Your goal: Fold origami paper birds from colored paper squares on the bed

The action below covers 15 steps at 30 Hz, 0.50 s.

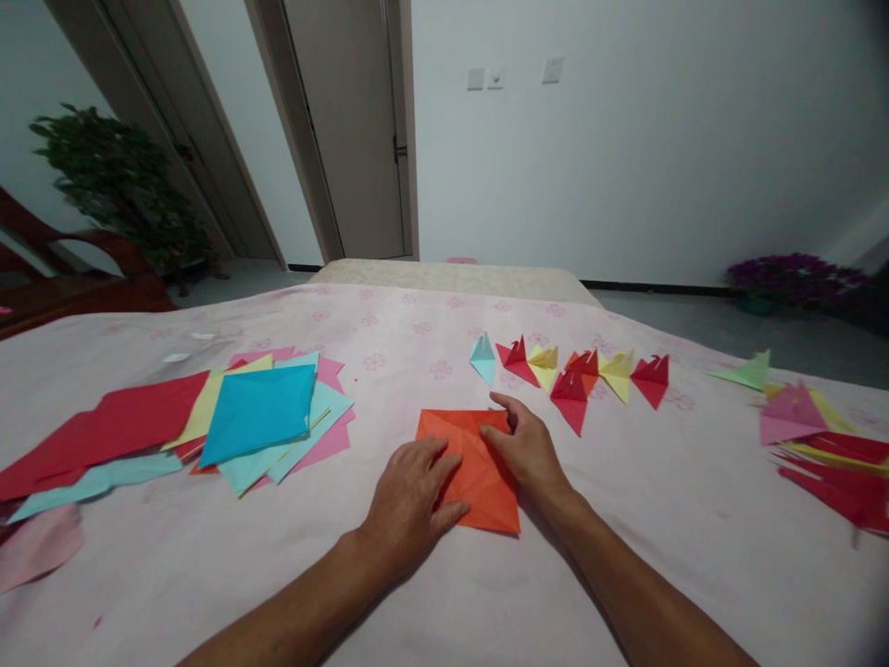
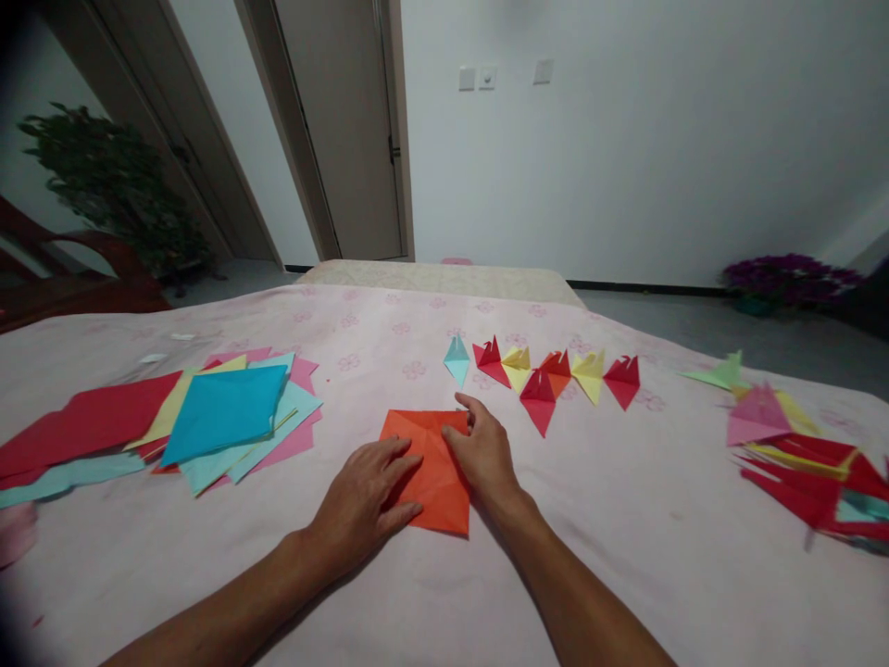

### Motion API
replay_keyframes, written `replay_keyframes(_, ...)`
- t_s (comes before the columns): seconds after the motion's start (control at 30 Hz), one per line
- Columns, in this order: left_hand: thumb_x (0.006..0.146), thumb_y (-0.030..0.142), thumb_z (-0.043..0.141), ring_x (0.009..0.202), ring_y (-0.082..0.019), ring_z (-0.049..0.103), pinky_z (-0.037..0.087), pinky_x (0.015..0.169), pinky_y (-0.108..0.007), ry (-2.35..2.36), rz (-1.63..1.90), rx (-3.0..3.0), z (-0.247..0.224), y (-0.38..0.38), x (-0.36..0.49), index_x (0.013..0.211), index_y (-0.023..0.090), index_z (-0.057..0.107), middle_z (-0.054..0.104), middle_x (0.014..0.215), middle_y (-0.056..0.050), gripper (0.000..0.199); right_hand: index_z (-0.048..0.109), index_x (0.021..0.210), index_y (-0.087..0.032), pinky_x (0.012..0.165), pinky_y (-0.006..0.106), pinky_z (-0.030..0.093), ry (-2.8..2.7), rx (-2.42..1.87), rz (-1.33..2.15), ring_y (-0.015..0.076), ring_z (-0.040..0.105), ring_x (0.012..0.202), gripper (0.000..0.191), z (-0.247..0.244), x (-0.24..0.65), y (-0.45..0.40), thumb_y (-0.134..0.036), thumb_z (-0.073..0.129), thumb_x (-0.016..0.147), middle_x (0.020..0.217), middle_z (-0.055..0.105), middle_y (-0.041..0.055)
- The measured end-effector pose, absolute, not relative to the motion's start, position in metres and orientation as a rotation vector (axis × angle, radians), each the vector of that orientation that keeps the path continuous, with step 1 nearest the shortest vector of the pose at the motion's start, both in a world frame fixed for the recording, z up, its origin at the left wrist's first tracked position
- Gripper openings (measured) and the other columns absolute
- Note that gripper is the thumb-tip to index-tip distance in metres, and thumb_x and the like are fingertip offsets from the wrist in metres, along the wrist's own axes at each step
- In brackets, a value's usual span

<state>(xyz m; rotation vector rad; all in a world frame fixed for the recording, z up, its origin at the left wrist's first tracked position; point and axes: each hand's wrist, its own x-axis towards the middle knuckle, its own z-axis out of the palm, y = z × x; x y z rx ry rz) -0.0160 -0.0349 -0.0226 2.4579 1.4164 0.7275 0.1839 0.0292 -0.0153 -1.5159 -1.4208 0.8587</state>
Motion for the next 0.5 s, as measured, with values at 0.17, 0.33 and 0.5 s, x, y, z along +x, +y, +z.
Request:
replay_keyframes(0.17, 0.074, 0.049, 0.076, 0.128, -0.037, 0.049, 0.037, 0.107, -0.057, 1.488, 0.664, 2.469, -0.024, -0.031, -0.020, 0.129, 0.022, 0.060, 0.053, 0.140, -0.017, 0.064, 0.066, 0.121, -0.022, 0.099, 0.038, 0.044, -1.574, -1.494, 0.761, 0.0232, 0.062, 0.108, 0.048, -0.016, 0.180, 0.020, -0.022, 0.062, 0.073, 0.120, 0.068, 0.0059)
replay_keyframes(0.33, 0.085, 0.049, 0.064, 0.132, -0.035, 0.046, 0.033, 0.110, -0.054, 1.581, 0.632, 2.464, -0.025, -0.019, -0.031, 0.131, 0.025, 0.058, 0.052, 0.143, -0.013, 0.053, 0.070, 0.116, -0.025, 0.089, 0.034, 0.046, -1.833, -1.456, 0.609, 0.0205, 0.060, 0.094, 0.047, -0.017, 0.181, 0.021, -0.012, 0.053, 0.074, 0.095, 0.066, 0.0033)
replay_keyframes(0.5, 0.091, 0.040, 0.056, 0.134, -0.034, 0.045, 0.032, 0.110, -0.051, 1.627, 0.662, 2.427, -0.025, -0.008, -0.040, 0.132, 0.023, 0.058, 0.053, 0.143, -0.012, 0.044, 0.069, 0.120, -0.028, 0.077, 0.031, 0.043, -2.111, -1.377, 0.416, 0.0203, 0.052, 0.086, 0.059, -0.018, 0.181, 0.021, -0.002, 0.050, 0.071, 0.084, 0.057, 0.0032)
